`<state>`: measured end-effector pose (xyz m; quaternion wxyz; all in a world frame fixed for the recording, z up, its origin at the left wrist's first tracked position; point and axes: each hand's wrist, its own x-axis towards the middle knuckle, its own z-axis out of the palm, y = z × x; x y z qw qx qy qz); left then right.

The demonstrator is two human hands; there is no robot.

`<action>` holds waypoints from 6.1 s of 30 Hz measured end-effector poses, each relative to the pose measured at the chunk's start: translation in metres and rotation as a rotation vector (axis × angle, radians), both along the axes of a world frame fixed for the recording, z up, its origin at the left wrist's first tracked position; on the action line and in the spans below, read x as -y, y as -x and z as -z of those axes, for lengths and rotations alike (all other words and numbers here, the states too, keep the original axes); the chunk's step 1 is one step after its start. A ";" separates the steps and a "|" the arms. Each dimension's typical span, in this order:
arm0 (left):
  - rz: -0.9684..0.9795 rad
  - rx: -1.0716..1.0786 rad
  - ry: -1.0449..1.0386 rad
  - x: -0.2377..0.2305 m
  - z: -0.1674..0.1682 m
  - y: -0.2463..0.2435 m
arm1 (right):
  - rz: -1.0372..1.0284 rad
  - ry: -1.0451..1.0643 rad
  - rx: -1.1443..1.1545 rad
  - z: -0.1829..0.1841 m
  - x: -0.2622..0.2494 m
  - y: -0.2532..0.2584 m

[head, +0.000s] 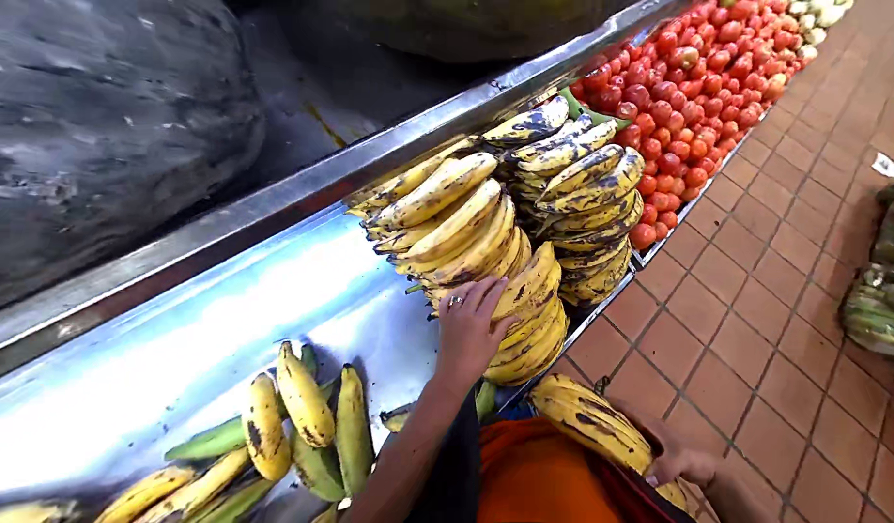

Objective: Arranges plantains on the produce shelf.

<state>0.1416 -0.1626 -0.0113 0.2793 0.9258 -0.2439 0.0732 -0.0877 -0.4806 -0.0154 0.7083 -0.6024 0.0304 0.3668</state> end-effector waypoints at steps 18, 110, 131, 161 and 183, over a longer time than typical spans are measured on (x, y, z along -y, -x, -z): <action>-0.614 -1.260 0.406 -0.165 0.032 0.223 | -0.304 0.711 1.253 -0.057 -0.079 -0.210; -0.757 -0.465 1.717 -0.113 0.071 0.174 | -0.540 0.774 1.262 0.067 -0.071 -0.152; -0.681 -0.606 1.655 -0.092 0.041 0.255 | -0.216 1.018 1.522 0.114 -0.063 -0.190; -0.713 -0.689 1.514 -0.086 0.034 0.243 | 0.256 0.358 -0.414 0.147 -0.064 -0.140; -0.872 -0.486 1.742 -0.065 0.020 0.243 | 0.326 0.343 -0.202 0.121 -0.023 -0.127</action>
